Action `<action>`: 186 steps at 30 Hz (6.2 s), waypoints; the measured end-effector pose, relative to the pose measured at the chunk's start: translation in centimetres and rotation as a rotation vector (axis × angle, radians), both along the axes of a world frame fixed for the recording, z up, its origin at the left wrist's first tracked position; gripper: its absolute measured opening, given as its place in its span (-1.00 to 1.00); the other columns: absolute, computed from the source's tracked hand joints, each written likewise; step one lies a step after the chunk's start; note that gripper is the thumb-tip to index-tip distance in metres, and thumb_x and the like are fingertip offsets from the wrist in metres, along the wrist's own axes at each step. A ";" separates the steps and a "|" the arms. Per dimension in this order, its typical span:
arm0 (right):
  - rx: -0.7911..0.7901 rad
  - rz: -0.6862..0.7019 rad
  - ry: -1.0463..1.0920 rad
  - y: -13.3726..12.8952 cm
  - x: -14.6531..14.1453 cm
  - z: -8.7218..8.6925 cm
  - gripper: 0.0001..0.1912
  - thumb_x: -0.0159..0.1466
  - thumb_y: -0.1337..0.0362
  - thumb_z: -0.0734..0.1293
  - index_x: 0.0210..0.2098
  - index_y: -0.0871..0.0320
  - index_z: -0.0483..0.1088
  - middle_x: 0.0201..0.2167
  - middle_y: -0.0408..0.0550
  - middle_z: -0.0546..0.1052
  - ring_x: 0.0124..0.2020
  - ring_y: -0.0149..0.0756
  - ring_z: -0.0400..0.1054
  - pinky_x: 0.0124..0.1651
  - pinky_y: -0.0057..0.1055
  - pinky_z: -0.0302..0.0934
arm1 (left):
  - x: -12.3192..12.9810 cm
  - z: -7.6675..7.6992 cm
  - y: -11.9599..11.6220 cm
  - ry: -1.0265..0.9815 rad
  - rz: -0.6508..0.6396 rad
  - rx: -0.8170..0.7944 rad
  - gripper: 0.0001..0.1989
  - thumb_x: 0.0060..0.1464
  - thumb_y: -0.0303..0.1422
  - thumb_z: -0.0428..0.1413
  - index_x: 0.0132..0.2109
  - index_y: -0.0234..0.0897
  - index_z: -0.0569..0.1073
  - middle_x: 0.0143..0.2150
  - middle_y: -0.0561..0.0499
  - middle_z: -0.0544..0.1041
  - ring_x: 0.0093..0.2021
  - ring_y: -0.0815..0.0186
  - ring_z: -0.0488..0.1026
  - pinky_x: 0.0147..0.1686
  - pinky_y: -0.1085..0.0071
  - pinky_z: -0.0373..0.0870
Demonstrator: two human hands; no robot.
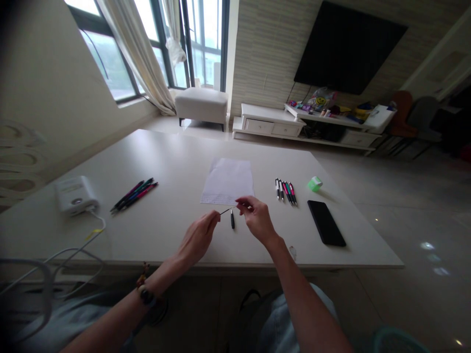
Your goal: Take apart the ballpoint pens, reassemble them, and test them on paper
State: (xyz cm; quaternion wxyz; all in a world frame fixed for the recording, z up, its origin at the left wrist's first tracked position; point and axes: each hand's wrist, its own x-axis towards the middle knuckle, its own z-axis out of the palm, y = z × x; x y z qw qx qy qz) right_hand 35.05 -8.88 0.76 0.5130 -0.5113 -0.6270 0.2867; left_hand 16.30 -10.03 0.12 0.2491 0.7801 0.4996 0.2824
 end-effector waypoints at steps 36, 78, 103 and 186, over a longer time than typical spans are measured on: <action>-0.382 -0.141 -0.529 1.1 -0.9 -1.8 -0.71 0.11 0.06 0.34 -0.47 0.19 0.43 -0.46 0.04 0.54 -0.39 -0.26 0.42 -0.34 -0.42 0.21 | -0.4 -0.5 0.2 0.003 0.042 -0.023 -0.72 0.24 -0.28 -0.23 -0.27 -0.18 0.33 -0.33 0.04 0.46 -0.37 0.34 0.33 -0.37 0.47 0.14; -0.180 -0.013 0.339 0.3 -2.6 0.3 -0.73 0.15 0.09 0.30 -0.39 0.20 0.32 -0.51 -0.03 0.54 -0.61 -0.37 0.39 -0.67 -0.54 0.14 | -0.5 0.0 0.2 0.025 0.052 -0.028 -0.74 0.25 -0.30 -0.22 -0.26 -0.19 0.34 -0.32 0.03 0.47 -0.36 0.33 0.36 -0.38 0.46 0.16; -0.299 0.298 -0.022 -0.5 -1.2 0.6 -0.64 0.24 0.02 0.23 -0.49 0.18 0.34 -0.64 -0.20 0.38 -0.62 -0.47 0.22 -0.55 -0.54 0.09 | -0.8 -0.4 0.4 0.185 -0.028 0.148 -0.82 0.26 -0.31 -0.12 -0.20 -0.22 0.36 -0.24 0.00 0.52 -0.22 0.27 0.39 -0.22 0.35 0.17; -0.176 0.079 1.097 3.5 4.7 1.1 -0.66 0.24 0.05 0.17 -0.57 0.11 0.14 -0.72 -0.33 -0.05 -0.73 -0.52 -0.17 -0.71 -0.55 -0.08 | 1.5 -3.8 -1.6 0.560 -0.053 0.308 -0.57 0.23 -0.29 -0.13 0.17 -0.37 0.26 0.22 -0.23 0.26 0.21 0.02 0.16 0.17 -0.01 0.06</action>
